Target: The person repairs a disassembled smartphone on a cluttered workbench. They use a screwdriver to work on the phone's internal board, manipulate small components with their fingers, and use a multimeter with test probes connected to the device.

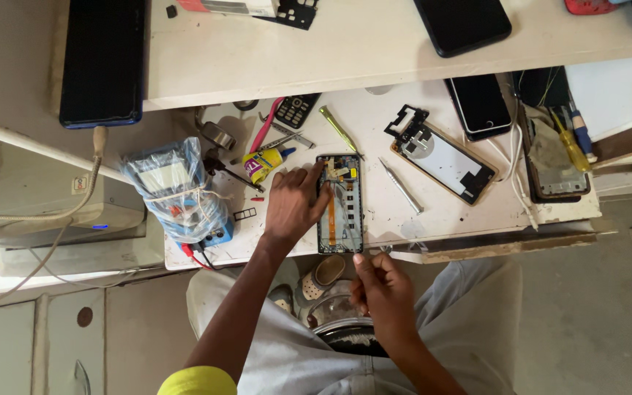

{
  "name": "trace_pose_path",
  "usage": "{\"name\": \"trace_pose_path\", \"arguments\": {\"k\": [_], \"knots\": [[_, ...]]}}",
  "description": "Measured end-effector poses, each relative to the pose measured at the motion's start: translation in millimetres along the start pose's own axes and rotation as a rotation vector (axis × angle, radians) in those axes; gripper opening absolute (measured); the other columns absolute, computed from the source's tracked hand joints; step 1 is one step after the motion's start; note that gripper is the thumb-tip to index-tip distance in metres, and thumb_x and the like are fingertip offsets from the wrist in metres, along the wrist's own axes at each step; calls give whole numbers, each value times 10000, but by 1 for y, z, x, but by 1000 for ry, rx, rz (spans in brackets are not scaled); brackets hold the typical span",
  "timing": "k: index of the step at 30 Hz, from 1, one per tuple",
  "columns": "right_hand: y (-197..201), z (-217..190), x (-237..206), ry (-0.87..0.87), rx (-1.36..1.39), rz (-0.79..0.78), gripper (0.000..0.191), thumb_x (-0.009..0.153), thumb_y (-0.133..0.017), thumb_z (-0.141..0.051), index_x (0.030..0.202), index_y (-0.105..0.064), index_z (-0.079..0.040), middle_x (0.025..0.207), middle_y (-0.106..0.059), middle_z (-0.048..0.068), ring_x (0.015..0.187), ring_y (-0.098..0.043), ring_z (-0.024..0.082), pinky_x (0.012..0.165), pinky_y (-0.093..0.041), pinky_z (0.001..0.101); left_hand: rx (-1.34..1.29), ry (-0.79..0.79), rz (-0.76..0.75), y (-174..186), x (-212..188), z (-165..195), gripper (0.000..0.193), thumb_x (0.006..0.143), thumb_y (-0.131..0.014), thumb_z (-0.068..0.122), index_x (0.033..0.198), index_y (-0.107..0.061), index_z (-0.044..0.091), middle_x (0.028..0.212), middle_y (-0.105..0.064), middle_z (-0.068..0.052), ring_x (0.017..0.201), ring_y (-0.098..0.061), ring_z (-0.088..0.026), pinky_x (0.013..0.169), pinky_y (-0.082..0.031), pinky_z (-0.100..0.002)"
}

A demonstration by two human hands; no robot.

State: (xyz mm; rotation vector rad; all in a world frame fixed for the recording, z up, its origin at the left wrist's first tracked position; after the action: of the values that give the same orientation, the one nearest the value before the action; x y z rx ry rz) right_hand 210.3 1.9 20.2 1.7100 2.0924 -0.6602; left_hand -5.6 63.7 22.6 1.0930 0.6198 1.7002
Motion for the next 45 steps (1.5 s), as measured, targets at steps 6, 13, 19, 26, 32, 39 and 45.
{"name": "trace_pose_path", "arguments": {"k": [6,13,19,26,32,39,45], "knots": [[-5,-4,2,24,77,-46,327,977,-665,-270,766,-537,-54,608,-604,63,440,-507,104,395,-352,262,-10,6,0,0,0,0,423,974,-642,262,1299,-629,-9,899,-684,-124,912,-661,-271,871,-443,-427],[-4,-3,3,25,51,-33,333,978,-667,-274,766,-536,-52,609,-613,70,458,-527,105,398,-363,266,-3,3,-5,0,-1,-1,421,979,-641,264,1298,-631,-11,914,-684,-130,917,-658,-275,866,-443,-426],[-5,-2,4,12,67,-37,328,971,-677,-276,773,-544,-52,605,-607,67,453,-530,106,388,-361,263,27,-33,19,-3,-2,-2,411,967,-644,264,1286,-643,4,901,-666,-116,898,-648,-261,856,-442,-422],[-1,3,1,-27,53,-1,327,960,-677,-260,763,-510,-58,602,-615,75,428,-519,110,371,-347,265,100,-78,-37,-8,-6,-4,386,992,-619,257,1274,-657,-2,885,-639,-119,880,-633,-256,833,-438,-419],[11,9,-1,-14,39,-10,347,967,-673,-270,761,-497,-54,605,-609,80,425,-503,104,376,-353,265,164,-140,2,-9,-6,-3,388,985,-609,278,1247,-659,-3,922,-646,-125,893,-628,-261,837,-434,-416],[22,11,2,19,-38,18,331,972,-674,-254,789,-516,-27,625,-619,86,444,-522,114,390,-381,279,143,-78,-41,-11,-4,-2,475,993,-604,299,1357,-623,-4,906,-639,-129,905,-629,-268,851,-429,-428],[40,-12,5,291,-193,143,139,959,-655,-174,953,-662,-36,781,-728,78,616,-659,92,516,-506,231,142,-96,-57,-12,-5,-5,462,971,-626,292,1335,-635,7,919,-640,-138,922,-631,-273,853,-433,-424]]}}
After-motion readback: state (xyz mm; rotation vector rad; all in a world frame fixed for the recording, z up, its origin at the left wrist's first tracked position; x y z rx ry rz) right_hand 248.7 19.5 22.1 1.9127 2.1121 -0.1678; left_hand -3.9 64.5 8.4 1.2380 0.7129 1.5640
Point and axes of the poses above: each hand's wrist, its own x-axis towards the middle knuckle, its own y-axis out of the back of the hand, z = x × y, the point moved 2 cm from there along x, towards the middle knuckle
